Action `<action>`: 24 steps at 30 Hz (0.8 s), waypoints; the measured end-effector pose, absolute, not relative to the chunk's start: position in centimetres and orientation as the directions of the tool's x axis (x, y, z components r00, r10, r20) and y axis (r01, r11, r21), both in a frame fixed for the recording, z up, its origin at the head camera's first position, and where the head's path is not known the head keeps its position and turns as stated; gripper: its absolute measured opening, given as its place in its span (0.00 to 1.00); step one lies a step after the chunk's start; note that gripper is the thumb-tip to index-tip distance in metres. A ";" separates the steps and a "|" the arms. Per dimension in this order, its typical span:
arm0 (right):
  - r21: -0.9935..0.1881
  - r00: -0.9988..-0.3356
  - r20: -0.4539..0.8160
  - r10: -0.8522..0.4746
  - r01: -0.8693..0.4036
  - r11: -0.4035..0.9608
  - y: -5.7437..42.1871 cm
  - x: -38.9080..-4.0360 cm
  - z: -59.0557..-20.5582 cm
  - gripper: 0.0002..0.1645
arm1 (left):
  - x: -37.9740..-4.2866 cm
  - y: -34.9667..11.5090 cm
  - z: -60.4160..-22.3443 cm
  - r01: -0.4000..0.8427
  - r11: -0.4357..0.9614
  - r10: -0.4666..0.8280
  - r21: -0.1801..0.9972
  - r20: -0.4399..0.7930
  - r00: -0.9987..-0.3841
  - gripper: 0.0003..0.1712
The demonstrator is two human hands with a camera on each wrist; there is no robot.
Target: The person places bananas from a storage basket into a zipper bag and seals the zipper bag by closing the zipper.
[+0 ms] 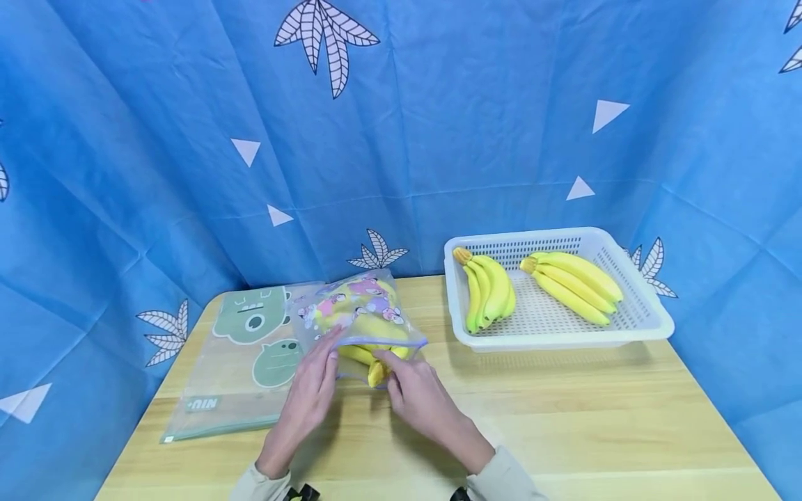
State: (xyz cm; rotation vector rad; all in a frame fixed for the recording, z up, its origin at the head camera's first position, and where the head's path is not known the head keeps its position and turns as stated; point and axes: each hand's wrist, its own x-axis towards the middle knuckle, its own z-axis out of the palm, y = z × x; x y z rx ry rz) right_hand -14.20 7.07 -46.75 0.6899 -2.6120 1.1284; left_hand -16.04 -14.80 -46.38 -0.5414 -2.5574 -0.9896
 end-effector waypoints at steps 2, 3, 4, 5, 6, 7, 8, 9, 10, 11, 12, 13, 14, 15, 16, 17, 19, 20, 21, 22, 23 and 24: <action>-0.739 -0.909 0.297 -0.292 -0.412 0.532 7.0 -14.0 -46.6 0.24 | -16.0 -14.8 -46.5 0.466 0.685 0.228 0.560 0.443 -0.867 0.24; -0.790 -0.925 0.263 -0.274 -0.369 0.489 6.9 -14.0 -46.5 0.22 | -16.0 -14.8 -46.5 0.464 0.686 0.228 0.560 0.441 -0.868 0.24; -0.841 -0.939 0.226 -0.258 -0.322 0.436 6.8 -14.0 -46.4 0.21 | -16.0 -14.8 -46.5 0.462 0.687 0.227 0.562 0.437 -0.870 0.24; -0.882 -0.952 0.189 -0.241 -0.273 0.385 6.8 -14.0 -46.4 0.20 | -16.0 -14.8 -46.5 0.458 0.689 0.226 0.561 0.434 -0.872 0.24; -0.914 -0.961 0.158 -0.225 -0.229 0.334 6.7 -14.0 -46.4 0.21 | -15.9 -14.9 -46.5 0.454 0.693 0.224 0.561 0.430 -0.874 0.24; -0.935 -0.969 0.132 -0.210 -0.192 0.298 6.6 -14.1 -46.4 0.22 | -15.9 -14.9 -46.5 0.452 0.695 0.225 0.559 0.428 -0.875 0.24; -0.949 -0.975 0.109 -0.193 -0.160 0.272 6.4 -14.1 -46.5 0.24 | -15.9 -14.9 -46.4 0.451 0.695 0.226 0.560 0.426 -0.876 0.24; -0.957 -0.981 0.099 -0.170 -0.140 0.255 6.3 -14.1 -46.5 0.24 | -15.8 -14.9 -46.4 0.450 0.693 0.228 0.563 0.422 -0.878 0.24; -0.962 -0.986 0.089 -0.141 -0.121 0.243 6.1 -14.2 -46.6 0.24 | -15.8 -14.9 -46.4 0.452 0.690 0.230 0.565 0.421 -0.877 0.24; -0.967 -0.991 0.081 -0.107 -0.105 0.232 5.9 -14.2 -46.7 0.23 | -15.8 -14.9 -46.5 0.455 0.687 0.234 0.566 0.420 -0.877 0.24; -0.973 -0.994 0.078 -0.074 -0.092 0.212 5.8 -14.2 -46.9 0.21 | -15.8 -14.9 -46.5 0.458 0.683 0.237 0.569 0.421 -0.876 0.25; -0.980 -0.997 0.070 -0.040 -0.076 0.183 5.6 -14.2 -47.1 0.20 | -15.8 -14.9 -46.5 0.463 0.679 0.240 0.570 0.424 -0.873 0.25; -0.987 -0.998 0.065 -0.010 -0.066 0.143 5.4 -14.1 -47.2 0.19 | -15.8 -14.9 -46.5 0.466 0.676 0.242 0.571 0.426 -0.872 0.25; -0.993 -0.998 0.056 0.016 -0.054 0.100 5.2 -14.1 -47.4 0.19 | -15.8 -14.9 -46.6 0.470 0.673 0.243 0.571 0.429 -0.870 0.24; -0.997 -0.998 0.048 0.039 -0.046 0.060 5.1 -14.1 -47.6 0.19 | -15.8 -14.9 -46.6 0.471 0.673 0.241 0.570 0.433 -0.869 0.24; -0.999 -0.997 0.043 0.059 -0.042 0.015 4.9 -14.0 -47.8 0.19 | -15.8 -14.9 -46.5 0.472 0.673 0.240 0.569 0.436 -0.868 0.24; -0.997 -0.995 0.043 0.089 -0.048 -0.057 4.5 -14.0 -48.1 0.20 | -15.8 -14.9 -46.5 0.475 0.675 0.238 0.565 0.442 -0.865 0.24; -0.995 -0.994 0.043 0.100 -0.051 -0.081 4.4 -14.0 -48.2 0.20 | -15.8 -15.0 -46.5 0.476 0.676 0.239 0.562 0.445 -0.863 0.24; -0.994 -0.993 0.040 0.111 -0.051 -0.097 4.2 -14.0 -48.3 0.20 | -15.8 -15.0 -46.4 0.477 0.676 0.239 0.561 0.446 -0.862 0.24; -0.993 -0.992 0.042 0.116 -0.055 -0.109 4.0 -14.0 -48.4 0.20 | -15.8 -15.0 -46.4 0.479 0.677 0.242 0.559 0.446 -0.862 0.24; -0.992 -0.992 0.039 0.123 -0.053 -0.111 3.8 -14.1 -48.4 0.20 | -15.8 -15.0 -46.3 0.480 0.676 0.245 0.559 0.444 -0.862 0.24; -0.993 -0.991 0.035 0.126 -0.050 -0.110 3.6 -14.2 -48.5 0.20 | -15.8 -15.0 -46.3 0.482 0.674 0.250 0.560 0.441 -0.862 0.24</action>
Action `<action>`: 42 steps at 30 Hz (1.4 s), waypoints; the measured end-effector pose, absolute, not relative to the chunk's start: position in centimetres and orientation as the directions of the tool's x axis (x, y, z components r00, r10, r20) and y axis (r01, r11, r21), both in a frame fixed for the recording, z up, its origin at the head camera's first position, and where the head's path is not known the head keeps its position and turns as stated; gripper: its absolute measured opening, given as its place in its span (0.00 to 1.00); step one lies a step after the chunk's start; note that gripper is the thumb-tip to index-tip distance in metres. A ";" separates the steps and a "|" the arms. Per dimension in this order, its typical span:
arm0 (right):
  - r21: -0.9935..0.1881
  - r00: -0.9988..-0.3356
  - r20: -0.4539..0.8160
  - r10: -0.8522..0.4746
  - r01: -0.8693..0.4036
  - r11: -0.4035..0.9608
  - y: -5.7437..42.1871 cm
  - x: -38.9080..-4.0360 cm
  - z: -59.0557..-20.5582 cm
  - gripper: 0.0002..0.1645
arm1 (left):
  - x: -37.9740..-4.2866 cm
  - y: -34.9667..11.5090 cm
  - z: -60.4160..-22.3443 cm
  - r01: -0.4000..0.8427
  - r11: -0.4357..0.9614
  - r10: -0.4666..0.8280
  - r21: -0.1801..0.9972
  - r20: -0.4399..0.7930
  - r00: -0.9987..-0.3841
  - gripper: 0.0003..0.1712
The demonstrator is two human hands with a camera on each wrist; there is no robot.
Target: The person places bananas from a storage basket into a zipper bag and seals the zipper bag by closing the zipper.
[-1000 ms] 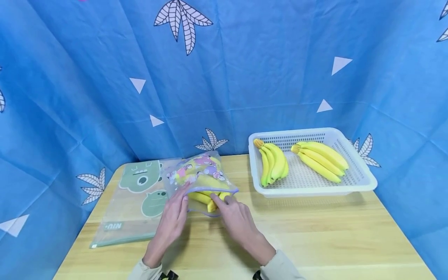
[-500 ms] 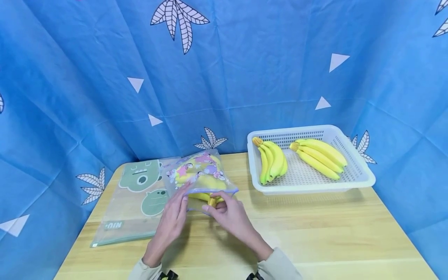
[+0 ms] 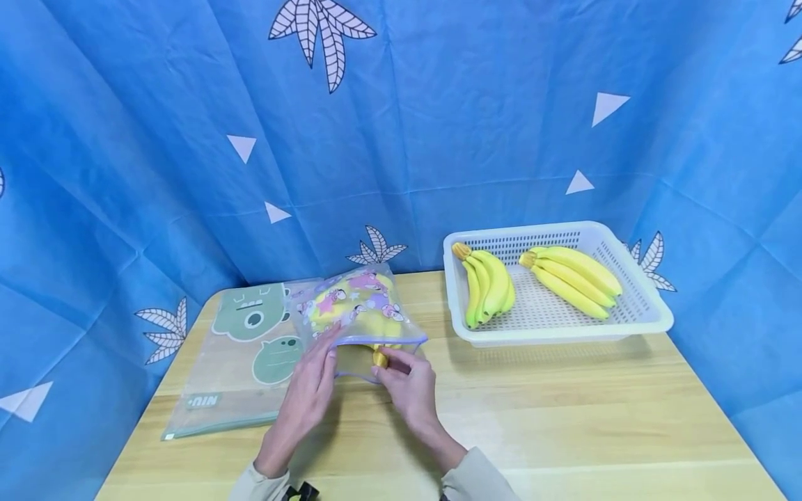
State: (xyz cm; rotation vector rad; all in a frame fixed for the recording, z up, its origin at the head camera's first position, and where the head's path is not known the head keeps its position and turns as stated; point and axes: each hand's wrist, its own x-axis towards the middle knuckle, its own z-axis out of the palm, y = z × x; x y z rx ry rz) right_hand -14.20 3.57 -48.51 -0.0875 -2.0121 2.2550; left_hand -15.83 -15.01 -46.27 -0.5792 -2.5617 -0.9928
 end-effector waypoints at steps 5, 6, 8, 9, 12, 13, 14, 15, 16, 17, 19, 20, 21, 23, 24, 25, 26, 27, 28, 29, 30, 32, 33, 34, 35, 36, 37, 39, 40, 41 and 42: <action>-0.994 -0.991 -0.016 0.137 0.000 -0.113 2.8 -15.2 -48.8 0.20 | -15.9 -15.3 -46.2 0.484 0.675 0.268 0.556 0.426 -0.864 0.24; -0.992 -0.989 -0.033 0.143 0.015 -0.128 2.6 -15.4 -48.9 0.19 | -15.9 -15.4 -46.3 0.483 0.679 0.269 0.553 0.424 -0.865 0.24; -0.984 -0.982 -0.079 0.169 0.049 -0.172 2.3 -15.8 -49.1 0.19 | -15.9 -15.6 -46.4 0.477 0.689 0.267 0.545 0.422 -0.867 0.24; -0.977 -0.977 -0.107 0.184 0.069 -0.200 2.2 -16.0 -49.2 0.19 | -15.9 -15.6 -46.5 0.478 0.694 0.267 0.538 0.424 -0.865 0.24; -0.954 -0.958 -0.181 0.224 0.115 -0.278 1.8 -16.7 -49.2 0.18 | -15.9 -15.8 -46.6 0.485 0.704 0.271 0.519 0.435 -0.859 0.26; -0.947 -0.952 -0.199 0.235 0.124 -0.297 1.7 -16.9 -49.2 0.18 | -15.9 -15.9 -46.7 0.486 0.711 0.273 0.509 0.437 -0.857 0.29; -0.941 -0.947 -0.210 0.244 0.129 -0.312 1.6 -17.1 -49.1 0.17 | -15.9 -15.9 -46.8 0.486 0.718 0.277 0.498 0.436 -0.856 0.31; -0.937 -0.943 -0.218 0.250 0.131 -0.323 1.5 -17.3 -49.1 0.17 | -15.9 -16.0 -47.0 0.485 0.726 0.281 0.487 0.434 -0.856 0.34; -0.936 -0.941 -0.219 0.258 0.128 -0.328 1.5 -17.5 -49.1 0.17 | -15.8 -16.0 -47.1 0.478 0.733 0.282 0.483 0.424 -0.861 0.37; -0.934 -0.937 -0.223 0.267 0.127 -0.335 1.4 -17.6 -49.2 0.16 | -15.8 -16.1 -47.2 0.465 0.742 0.281 0.483 0.405 -0.870 0.39; -0.928 -0.931 -0.236 0.280 0.130 -0.350 1.3 -18.0 -49.3 0.16 | -15.7 -16.3 -47.4 0.430 0.755 0.269 0.495 0.365 -0.891 0.42; -0.924 -0.927 -0.243 0.285 0.131 -0.360 1.3 -18.2 -49.4 0.15 | -15.6 -16.4 -47.5 0.408 0.756 0.257 0.512 0.341 -0.904 0.42; -0.920 -0.924 -0.250 0.289 0.135 -0.367 1.2 -18.3 -49.5 0.15 | -15.5 -16.6 -47.5 0.385 0.747 0.241 0.542 0.320 -0.916 0.41; -0.916 -0.918 -0.262 0.297 0.140 -0.376 1.1 -18.6 -49.6 0.15 | -15.5 -16.9 -47.5 0.324 0.723 0.191 0.610 0.274 -0.943 0.39; -0.914 -0.916 -0.266 0.300 0.141 -0.380 1.1 -18.7 -49.7 0.15 | -15.5 -17.1 -47.5 0.287 0.707 0.157 0.647 0.252 -0.955 0.38; -0.912 -0.914 -0.268 0.303 0.140 -0.386 1.1 -18.9 -49.7 0.15 | -15.6 -17.2 -47.5 0.248 0.685 0.121 0.685 0.229 -0.966 0.38; -0.913 -0.913 -0.264 0.310 0.133 -0.385 1.1 -19.0 -49.7 0.16 | -15.6 -17.4 -47.4 0.200 0.651 0.080 0.732 0.196 -0.977 0.38; -0.912 -0.912 -0.266 0.314 0.132 -0.389 1.1 -19.1 -49.7 0.16 | -15.7 -17.6 -47.4 0.155 0.616 0.041 0.772 0.164 -0.986 0.39; -0.910 -0.910 -0.267 0.318 0.130 -0.393 1.0 -19.1 -49.7 0.17 | -15.7 -17.7 -47.4 0.111 0.579 0.008 0.807 0.131 -0.991 0.39; -0.907 -0.908 -0.270 0.320 0.128 -0.402 1.0 -19.2 -49.7 0.17 | -15.8 -17.9 -47.4 0.070 0.530 -0.020 0.845 0.095 -0.995 0.39; -0.904 -0.907 -0.273 0.321 0.127 -0.409 1.0 -19.3 -49.8 0.17 | -15.8 -18.0 -47.4 0.035 0.466 -0.042 0.884 0.062 -0.997 0.39; -0.897 -0.907 -0.277 0.318 0.125 -0.425 1.0 -19.3 -49.8 0.18 | -15.8 -18.2 -47.5 -0.031 0.326 -0.076 0.945 -0.007 -0.997 0.39; -0.891 -0.907 -0.283 0.312 0.129 -0.434 0.9 -19.3 -49.8 0.18 | -15.9 -18.4 -47.6 -0.063 0.267 -0.096 0.962 -0.038 -0.995 0.39; -0.890 -0.908 -0.284 0.309 0.129 -0.438 0.9 -19.3 -49.8 0.18 | -15.8 -18.5 -47.6 -0.093 0.205 -0.116 0.974 -0.071 -0.991 0.39; -0.888 -0.909 -0.283 0.305 0.128 -0.441 0.9 -19.3 -49.9 0.18 | -15.8 -18.6 -47.7 -0.126 0.147 -0.140 0.981 -0.105 -0.985 0.40; -0.887 -0.910 -0.283 0.303 0.128 -0.443 0.9 -19.4 -49.9 0.18 | -15.8 -18.6 -47.7 -0.154 0.095 -0.163 0.983 -0.138 -0.977 0.41; -0.886 -0.911 -0.280 0.303 0.125 -0.446 0.9 -19.4 -49.9 0.19 | -15.8 -18.7 -47.7 -0.178 0.055 -0.183 0.983 -0.165 -0.969 0.42; -0.886 -0.910 -0.276 0.309 0.115 -0.450 0.9 -19.5 -49.9 0.19 | -15.9 -18.8 -47.8 -0.205 -0.021 -0.202 0.978 -0.205 -0.958 0.42; -0.886 -0.910 -0.272 0.314 0.109 -0.450 0.9 -19.6 -49.9 0.20 | -15.9 -18.9 -47.8 -0.218 -0.063 -0.199 0.974 -0.226 -0.953 0.41; -0.885 -0.909 -0.270 0.317 0.105 -0.453 1.0 -19.7 -50.0 0.20 | -15.8 -18.9 -47.9 -0.226 -0.101 -0.189 0.969 -0.241 -0.952 0.39; -0.884 -0.908 -0.270 0.320 0.102 -0.456 1.0 -19.7 -50.1 0.20 | -15.8 -19.0 -48.0 -0.232 -0.137 -0.175 0.963 -0.254 -0.951 0.36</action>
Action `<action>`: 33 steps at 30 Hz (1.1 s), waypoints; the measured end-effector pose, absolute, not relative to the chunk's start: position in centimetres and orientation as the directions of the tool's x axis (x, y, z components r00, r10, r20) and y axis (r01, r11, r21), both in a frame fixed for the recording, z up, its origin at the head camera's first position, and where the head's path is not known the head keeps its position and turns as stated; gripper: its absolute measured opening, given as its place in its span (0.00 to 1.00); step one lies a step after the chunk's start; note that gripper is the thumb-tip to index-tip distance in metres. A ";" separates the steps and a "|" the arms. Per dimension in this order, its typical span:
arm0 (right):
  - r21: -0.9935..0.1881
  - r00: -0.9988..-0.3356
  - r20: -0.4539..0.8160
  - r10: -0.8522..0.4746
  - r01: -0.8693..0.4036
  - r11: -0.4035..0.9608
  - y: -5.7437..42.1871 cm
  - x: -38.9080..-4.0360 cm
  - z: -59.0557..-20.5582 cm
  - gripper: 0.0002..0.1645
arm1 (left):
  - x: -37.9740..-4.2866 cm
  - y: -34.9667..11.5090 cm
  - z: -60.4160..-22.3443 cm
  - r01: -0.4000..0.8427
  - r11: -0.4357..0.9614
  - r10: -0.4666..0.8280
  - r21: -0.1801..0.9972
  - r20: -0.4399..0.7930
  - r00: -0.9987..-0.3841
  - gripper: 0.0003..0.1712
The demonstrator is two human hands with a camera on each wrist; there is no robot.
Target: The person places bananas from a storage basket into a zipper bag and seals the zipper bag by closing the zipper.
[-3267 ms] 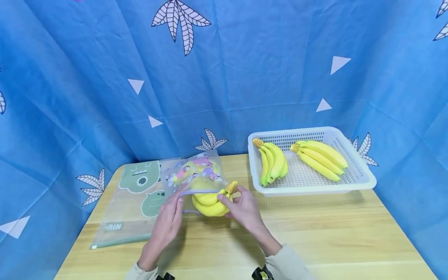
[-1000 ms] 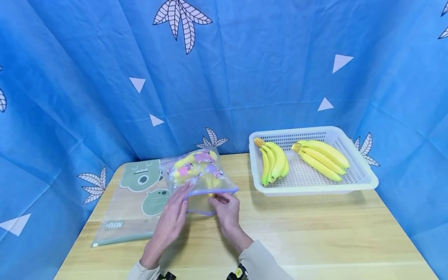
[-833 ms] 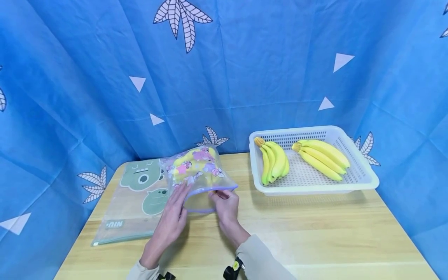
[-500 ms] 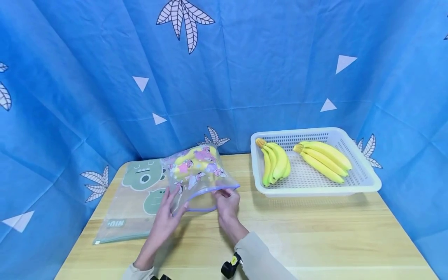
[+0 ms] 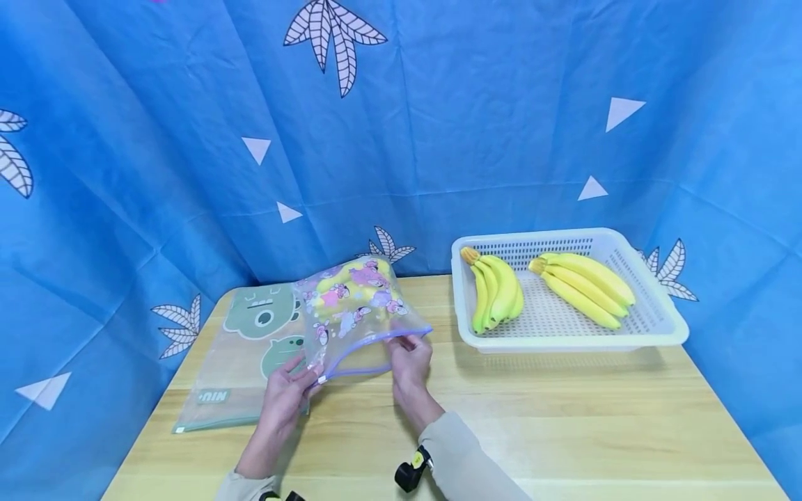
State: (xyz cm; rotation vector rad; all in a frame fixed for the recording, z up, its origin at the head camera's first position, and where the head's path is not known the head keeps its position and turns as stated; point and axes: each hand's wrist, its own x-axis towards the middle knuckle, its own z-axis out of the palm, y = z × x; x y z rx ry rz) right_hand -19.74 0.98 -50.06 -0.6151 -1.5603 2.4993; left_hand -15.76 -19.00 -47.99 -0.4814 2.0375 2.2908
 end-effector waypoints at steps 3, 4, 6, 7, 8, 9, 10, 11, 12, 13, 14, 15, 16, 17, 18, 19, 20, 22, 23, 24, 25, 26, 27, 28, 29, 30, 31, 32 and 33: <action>-0.885 -0.911 -0.261 0.319 0.094 -0.455 0.9 -19.8 -50.3 0.21 | -15.3 -19.3 -48.5 -0.246 -0.217 -0.127 0.945 -0.277 -0.952 0.25; -0.886 -0.914 -0.258 0.313 0.095 -0.453 1.0 -19.7 -50.4 0.21 | -15.1 -19.4 -48.6 -0.253 -0.236 -0.114 0.938 -0.285 -0.952 0.21; -0.892 -0.921 -0.248 0.301 0.096 -0.441 1.1 -19.6 -50.4 0.21 | -14.8 -19.6 -48.8 -0.250 -0.257 -0.090 0.933 -0.281 -0.955 0.17; -0.897 -0.925 -0.243 0.292 0.099 -0.431 1.2 -19.5 -50.3 0.21 | -14.7 -19.7 -48.8 -0.248 -0.262 -0.081 0.933 -0.278 -0.957 0.16; -0.900 -0.929 -0.240 0.281 0.104 -0.423 1.3 -19.3 -50.3 0.22 | -14.6 -19.7 -48.8 -0.248 -0.265 -0.079 0.932 -0.278 -0.957 0.16; -0.905 -0.932 -0.239 0.272 0.113 -0.410 1.5 -19.1 -50.2 0.22 | -14.5 -19.8 -48.9 -0.245 -0.254 -0.079 0.936 -0.273 -0.959 0.17; -0.907 -0.935 -0.239 0.261 0.120 -0.403 1.7 -18.9 -50.1 0.22 | -14.5 -19.9 -48.9 -0.243 -0.242 -0.085 0.939 -0.270 -0.959 0.18; -0.907 -0.937 -0.242 0.252 0.127 -0.402 1.9 -18.6 -50.0 0.22 | -14.5 -19.9 -48.8 -0.238 -0.225 -0.092 0.945 -0.264 -0.960 0.19; -0.902 -0.939 -0.246 0.238 0.132 -0.411 2.2 -18.3 -49.9 0.22 | -14.5 -19.9 -48.8 -0.235 -0.211 -0.104 0.949 -0.261 -0.960 0.20; -0.890 -0.940 -0.257 0.222 0.141 -0.433 2.5 -17.9 -49.8 0.22 | -14.5 -20.0 -48.8 -0.233 -0.195 -0.116 0.953 -0.258 -0.959 0.20; -0.874 -0.940 -0.270 0.207 0.150 -0.462 2.8 -17.6 -49.8 0.22 | -14.6 -20.0 -48.7 -0.232 -0.179 -0.127 0.956 -0.256 -0.958 0.20; -0.857 -0.940 -0.284 0.189 0.161 -0.489 3.2 -17.1 -49.7 0.21 | -14.6 -20.0 -48.7 -0.231 -0.167 -0.137 0.959 -0.254 -0.957 0.20; -0.833 -0.941 -0.297 0.162 0.172 -0.526 3.5 -16.7 -49.6 0.21 | -14.6 -20.0 -48.7 -0.227 -0.164 -0.142 0.960 -0.251 -0.958 0.21; -0.810 -0.943 -0.306 0.130 0.186 -0.557 3.8 -16.3 -49.6 0.21 | -14.7 -19.9 -48.6 -0.226 -0.163 -0.146 0.960 -0.250 -0.957 0.20; -0.785 -0.945 -0.315 0.086 0.209 -0.584 4.1 -15.8 -49.5 0.21 | -14.7 -19.9 -48.6 -0.228 -0.164 -0.148 0.960 -0.252 -0.956 0.20; -0.762 -0.945 -0.324 0.034 0.240 -0.601 4.3 -15.3 -49.4 0.21 | -14.7 -19.9 -48.6 -0.228 -0.164 -0.147 0.960 -0.252 -0.956 0.21; -0.741 -0.944 -0.330 -0.026 0.276 -0.613 4.4 -14.8 -49.4 0.22 | -14.8 -19.9 -48.6 -0.228 -0.161 -0.146 0.960 -0.252 -0.957 0.21; -0.703 -0.928 -0.337 -0.157 0.359 -0.614 4.2 -13.8 -49.3 0.24 | -14.8 -19.8 -48.7 -0.224 -0.150 -0.145 0.963 -0.246 -0.958 0.22; -0.689 -0.916 -0.336 -0.220 0.398 -0.605 4.0 -13.4 -49.2 0.25 | -14.8 -19.8 -48.7 -0.227 -0.147 -0.149 0.963 -0.249 -0.957 0.22; -0.677 -0.901 -0.337 -0.274 0.434 -0.594 3.7 -13.0 -49.2 0.27 | -14.7 -19.8 -48.6 -0.228 -0.140 -0.154 0.964 -0.249 -0.956 0.23; -0.666 -0.886 -0.338 -0.319 0.464 -0.583 3.4 -12.7 -49.2 0.28 | -14.7 -19.8 -48.7 -0.223 -0.130 -0.156 0.966 -0.242 -0.958 0.23; -0.658 -0.873 -0.340 -0.350 0.487 -0.574 3.0 -12.4 -49.2 0.29 | -14.7 -19.8 -48.7 -0.221 -0.123 -0.159 0.967 -0.239 -0.958 0.23; -0.657 -0.863 -0.342 -0.371 0.502 -0.562 2.6 -12.2 -49.3 0.30 | -14.7 -19.8 -48.6 -0.220 -0.119 -0.162 0.968 -0.238 -0.958 0.23; -0.656 -0.856 -0.342 -0.387 0.512 -0.554 2.2 -12.0 -49.3 0.30 | -14.7 -19.7 -48.6 -0.221 -0.119 -0.165 0.968 -0.239 -0.957 0.23; -0.661 -0.853 -0.339 -0.396 0.516 -0.545 1.8 -12.0 -49.3 0.30 | -14.7 -19.7 -48.6 -0.221 -0.112 -0.167 0.969 -0.238 -0.957 0.23; -0.664 -0.851 -0.340 -0.400 0.518 -0.539 1.4 -11.9 -49.4 0.31 | -14.6 -19.7 -48.7 -0.221 -0.108 -0.169 0.969 -0.237 -0.957 0.23; -0.668 -0.851 -0.340 -0.401 0.519 -0.534 1.0 -11.9 -49.4 0.31 | -14.6 -19.7 -48.7 -0.220 -0.104 -0.169 0.970 -0.235 -0.957 0.23; -0.673 -0.851 -0.340 -0.400 0.517 -0.529 0.6 -11.9 -49.5 0.30 | -14.6 -19.7 -48.7 -0.220 -0.104 -0.170 0.970 -0.236 -0.957 0.23; -0.676 -0.852 -0.338 -0.400 0.515 -0.526 0.3 -12.0 -49.6 0.30 | -14.6 -19.7 -48.8 -0.219 -0.098 -0.170 0.971 -0.233 -0.957 0.23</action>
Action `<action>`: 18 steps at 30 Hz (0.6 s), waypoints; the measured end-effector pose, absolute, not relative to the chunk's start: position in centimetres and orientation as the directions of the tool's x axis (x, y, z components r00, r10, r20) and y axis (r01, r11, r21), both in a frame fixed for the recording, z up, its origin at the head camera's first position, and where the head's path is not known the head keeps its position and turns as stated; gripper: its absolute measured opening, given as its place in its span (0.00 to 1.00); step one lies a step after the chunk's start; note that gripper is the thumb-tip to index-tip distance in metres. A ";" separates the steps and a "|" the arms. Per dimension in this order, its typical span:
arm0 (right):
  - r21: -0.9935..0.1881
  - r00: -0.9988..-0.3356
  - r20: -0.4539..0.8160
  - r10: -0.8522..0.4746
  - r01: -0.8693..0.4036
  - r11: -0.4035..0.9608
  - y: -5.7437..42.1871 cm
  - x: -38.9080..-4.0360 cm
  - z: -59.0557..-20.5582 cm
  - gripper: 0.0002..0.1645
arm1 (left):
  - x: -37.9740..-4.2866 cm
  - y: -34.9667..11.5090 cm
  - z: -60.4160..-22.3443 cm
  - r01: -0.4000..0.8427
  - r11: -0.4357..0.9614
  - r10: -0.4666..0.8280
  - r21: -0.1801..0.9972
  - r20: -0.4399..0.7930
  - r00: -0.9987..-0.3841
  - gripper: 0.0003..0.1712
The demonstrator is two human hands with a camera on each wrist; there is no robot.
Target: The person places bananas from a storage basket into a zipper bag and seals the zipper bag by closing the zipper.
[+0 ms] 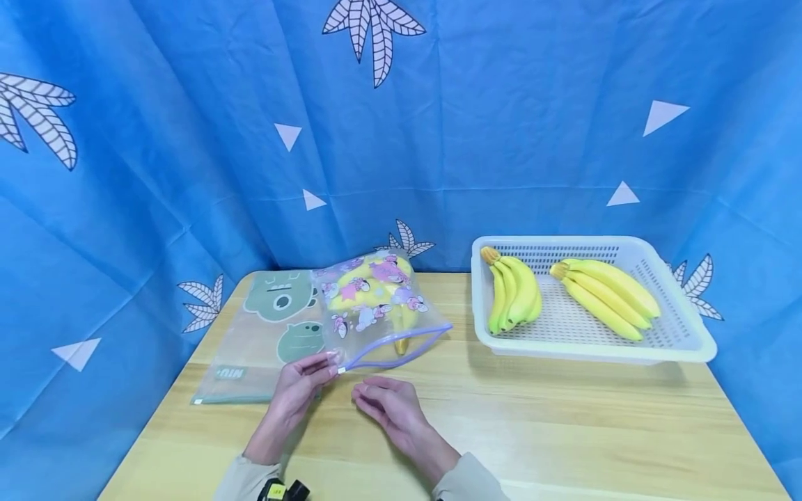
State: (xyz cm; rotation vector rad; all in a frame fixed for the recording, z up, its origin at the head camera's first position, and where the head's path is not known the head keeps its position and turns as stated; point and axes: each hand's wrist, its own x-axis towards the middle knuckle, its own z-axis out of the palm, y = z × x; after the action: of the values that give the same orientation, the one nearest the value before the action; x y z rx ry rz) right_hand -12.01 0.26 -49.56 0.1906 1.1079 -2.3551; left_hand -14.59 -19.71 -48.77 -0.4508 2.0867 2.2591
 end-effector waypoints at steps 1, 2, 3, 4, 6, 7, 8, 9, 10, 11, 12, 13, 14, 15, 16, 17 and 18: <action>-0.677 -0.853 -0.339 -0.397 0.514 -0.527 -0.1 -12.1 -49.6 0.30 | -14.6 -19.7 -48.8 -0.218 -0.094 -0.168 0.971 -0.232 -0.958 0.23; -0.676 -0.854 -0.339 -0.394 0.512 -0.530 -0.4 -12.2 -49.6 0.29 | -14.7 -19.7 -48.8 -0.216 -0.089 -0.166 0.972 -0.228 -0.959 0.23; -0.671 -0.856 -0.341 -0.389 0.512 -0.536 -0.8 -12.3 -49.7 0.28 | -14.7 -19.7 -48.8 -0.213 -0.087 -0.163 0.973 -0.225 -0.961 0.23; -0.667 -0.857 -0.344 -0.383 0.510 -0.543 -1.1 -12.4 -49.7 0.27 | -14.7 -19.7 -48.8 -0.211 -0.084 -0.158 0.974 -0.222 -0.962 0.23; -0.654 -0.861 -0.351 -0.368 0.507 -0.561 -1.7 -12.6 -49.7 0.25 | -14.6 -19.7 -48.8 -0.211 -0.072 -0.153 0.975 -0.220 -0.963 0.23; -0.648 -0.864 -0.354 -0.358 0.503 -0.572 -1.9 -12.7 -49.7 0.24 | -14.6 -19.7 -48.8 -0.212 -0.070 -0.151 0.975 -0.220 -0.964 0.23; -0.644 -0.868 -0.358 -0.345 0.497 -0.581 -2.2 -12.8 -49.7 0.23 | -14.5 -19.7 -48.7 -0.211 -0.067 -0.149 0.975 -0.219 -0.964 0.23; -0.643 -0.871 -0.363 -0.331 0.491 -0.588 -2.4 -12.9 -49.7 0.23 | -14.5 -19.7 -48.8 -0.210 -0.060 -0.147 0.976 -0.217 -0.965 0.23; -0.643 -0.875 -0.366 -0.317 0.484 -0.594 -2.6 -13.0 -49.7 0.22 | -14.4 -19.7 -48.8 -0.209 -0.057 -0.145 0.976 -0.216 -0.966 0.23; -0.647 -0.879 -0.368 -0.304 0.477 -0.595 -2.8 -13.1 -49.8 0.21 | -14.4 -19.7 -48.7 -0.207 -0.052 -0.146 0.977 -0.213 -0.966 0.23; -0.652 -0.881 -0.371 -0.293 0.471 -0.594 -3.0 -13.2 -49.8 0.21 | -14.3 -19.8 -48.7 -0.206 -0.051 -0.148 0.977 -0.211 -0.966 0.23; -0.662 -0.884 -0.372 -0.282 0.465 -0.588 -3.2 -13.3 -49.8 0.20 | -14.3 -19.8 -48.8 -0.202 -0.047 -0.149 0.978 -0.206 -0.967 0.23; -0.672 -0.885 -0.376 -0.273 0.464 -0.578 -3.3 -13.3 -49.8 0.20 | -14.3 -19.8 -48.8 -0.199 -0.044 -0.152 0.979 -0.203 -0.967 0.23; -0.682 -0.886 -0.380 -0.266 0.463 -0.566 -3.5 -13.4 -49.8 0.20 | -14.3 -19.9 -48.9 -0.195 -0.040 -0.154 0.980 -0.199 -0.968 0.23; -0.692 -0.886 -0.384 -0.260 0.462 -0.554 -3.6 -13.5 -49.8 0.20 | -14.4 -19.9 -48.9 -0.195 -0.041 -0.158 0.980 -0.199 -0.967 0.23; -0.702 -0.885 -0.389 -0.254 0.464 -0.540 -3.7 -13.6 -49.8 0.19 | -14.4 -20.0 -48.9 -0.193 -0.039 -0.161 0.981 -0.196 -0.967 0.22; -0.709 -0.883 -0.396 -0.250 0.468 -0.528 -3.8 -13.6 -49.7 0.19 | -14.4 -20.1 -49.0 -0.190 -0.038 -0.163 0.981 -0.194 -0.967 0.22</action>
State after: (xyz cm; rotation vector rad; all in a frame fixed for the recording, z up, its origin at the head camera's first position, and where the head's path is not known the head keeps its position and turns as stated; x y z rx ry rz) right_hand -13.64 -3.80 -49.74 0.3444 1.2228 -2.4092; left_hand -14.36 -20.06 -48.96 -0.3972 2.1652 2.2142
